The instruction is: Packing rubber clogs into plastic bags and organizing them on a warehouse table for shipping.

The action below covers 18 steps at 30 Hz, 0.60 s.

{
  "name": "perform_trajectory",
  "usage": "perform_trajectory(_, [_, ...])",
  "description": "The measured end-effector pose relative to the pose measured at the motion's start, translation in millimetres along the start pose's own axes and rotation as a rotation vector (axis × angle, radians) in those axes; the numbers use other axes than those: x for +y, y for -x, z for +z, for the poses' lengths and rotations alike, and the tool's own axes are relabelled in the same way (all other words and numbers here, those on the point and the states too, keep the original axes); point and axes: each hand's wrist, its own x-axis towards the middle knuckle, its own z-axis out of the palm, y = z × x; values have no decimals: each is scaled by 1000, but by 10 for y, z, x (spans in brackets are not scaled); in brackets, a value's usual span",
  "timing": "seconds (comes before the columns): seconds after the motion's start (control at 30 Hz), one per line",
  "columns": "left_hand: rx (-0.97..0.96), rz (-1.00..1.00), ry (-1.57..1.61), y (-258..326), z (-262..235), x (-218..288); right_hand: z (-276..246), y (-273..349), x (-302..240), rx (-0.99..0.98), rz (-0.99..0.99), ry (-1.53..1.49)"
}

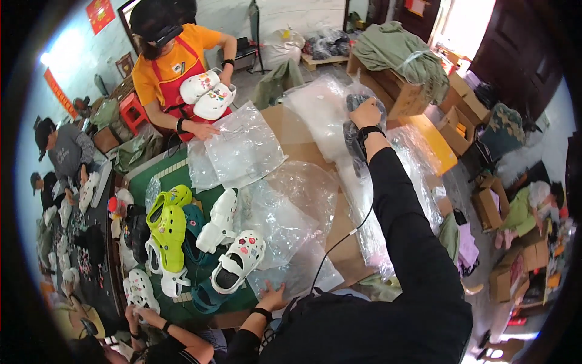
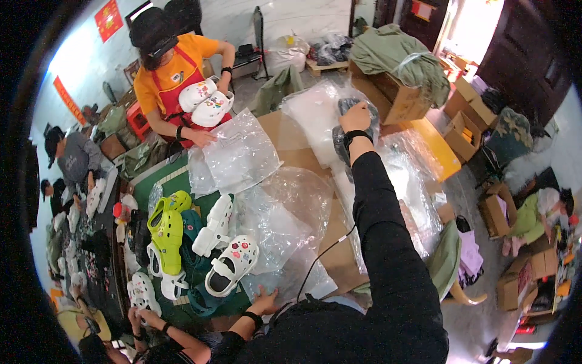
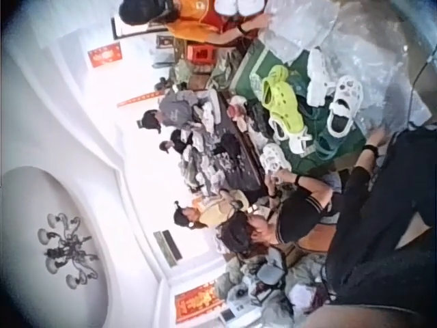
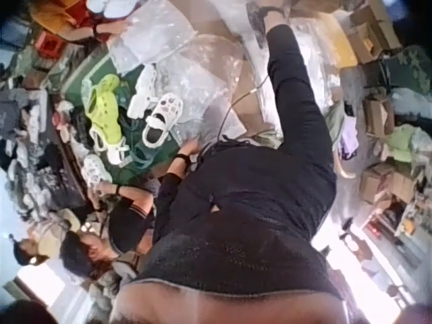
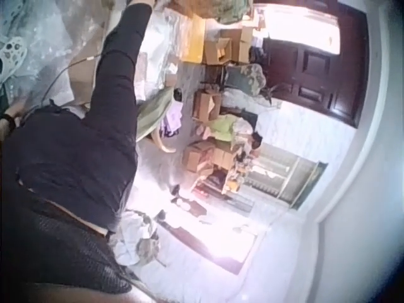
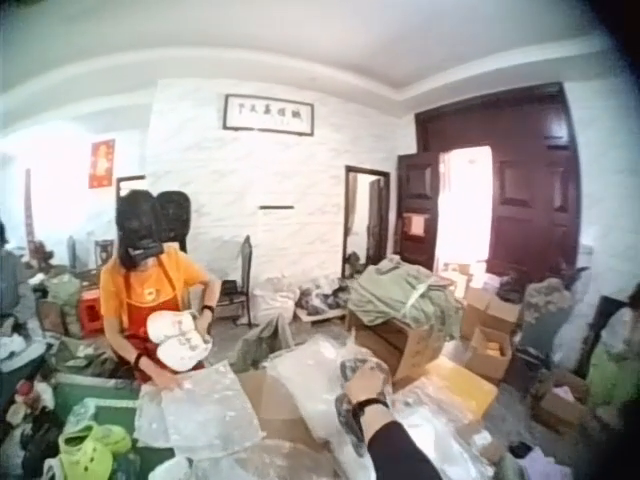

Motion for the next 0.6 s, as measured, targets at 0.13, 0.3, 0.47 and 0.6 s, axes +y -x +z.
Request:
perform_trajectory(0.13, [-27,-42,2,72,-24,76,370,-155,-38,-142,163,-83])
perform_trajectory(0.3, [-4,-22,23,65,42,116,734,-300,-152,-173,227,-153])
perform_trajectory(0.47, [-29,-7,-58,-106,222,-40,1157,-518,-368,-92,179,-457])
perform_trajectory(0.6, [-49,-69,-29,89,-21,135,1484,-211,-389,-182,-12,-545])
